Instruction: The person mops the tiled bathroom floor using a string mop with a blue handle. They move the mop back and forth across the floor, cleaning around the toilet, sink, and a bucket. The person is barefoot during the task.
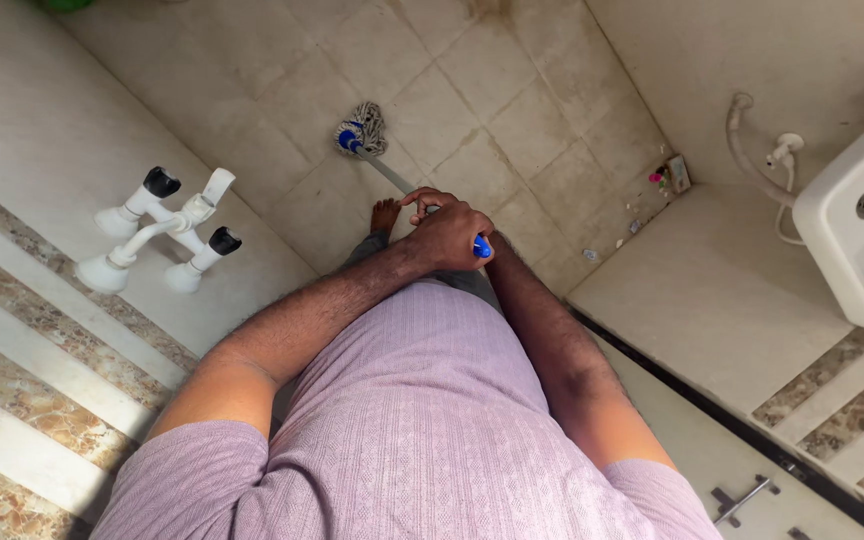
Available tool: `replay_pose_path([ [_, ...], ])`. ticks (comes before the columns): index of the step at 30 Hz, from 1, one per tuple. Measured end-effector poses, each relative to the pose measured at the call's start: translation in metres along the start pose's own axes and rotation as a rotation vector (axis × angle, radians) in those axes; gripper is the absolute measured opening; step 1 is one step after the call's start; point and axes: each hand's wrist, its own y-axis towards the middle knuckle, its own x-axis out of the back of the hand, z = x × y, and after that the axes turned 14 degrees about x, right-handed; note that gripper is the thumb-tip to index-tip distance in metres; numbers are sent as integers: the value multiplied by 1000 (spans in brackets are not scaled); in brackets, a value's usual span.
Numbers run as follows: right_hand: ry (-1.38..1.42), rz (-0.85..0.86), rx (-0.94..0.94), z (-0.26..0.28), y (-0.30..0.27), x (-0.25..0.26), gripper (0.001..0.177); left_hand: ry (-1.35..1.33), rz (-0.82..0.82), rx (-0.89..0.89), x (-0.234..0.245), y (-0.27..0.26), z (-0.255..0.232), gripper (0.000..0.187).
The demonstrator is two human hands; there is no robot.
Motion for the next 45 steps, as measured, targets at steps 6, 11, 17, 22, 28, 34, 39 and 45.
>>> replay_pose_path([
  [6,71,-65,43,-2,24,2,41,-21,-206,79,10,11,-7,17],
  [11,163,-17,68,-2,12,25,28,-37,-124,223,2,43,-28,10],
  [17,307,196,111,-16,-29,73,12,-105,-111,362,-40,61,-47,12],
  [22,193,268,252,-14,-43,107,17,-15,-220,181,-86,83,-44,17],
  [28,148,378,357,22,-63,180,22,-79,-138,-34,-121,118,-56,18],
  [34,-255,244,73,3,-106,216,26,-103,29,-71,-145,147,-66,18],
  [39,-429,39,95,-19,-138,229,33,-108,-4,-183,-157,157,-59,19],
  [45,-599,-52,77,-51,-161,228,29,-201,111,-154,-149,148,-37,17],
])
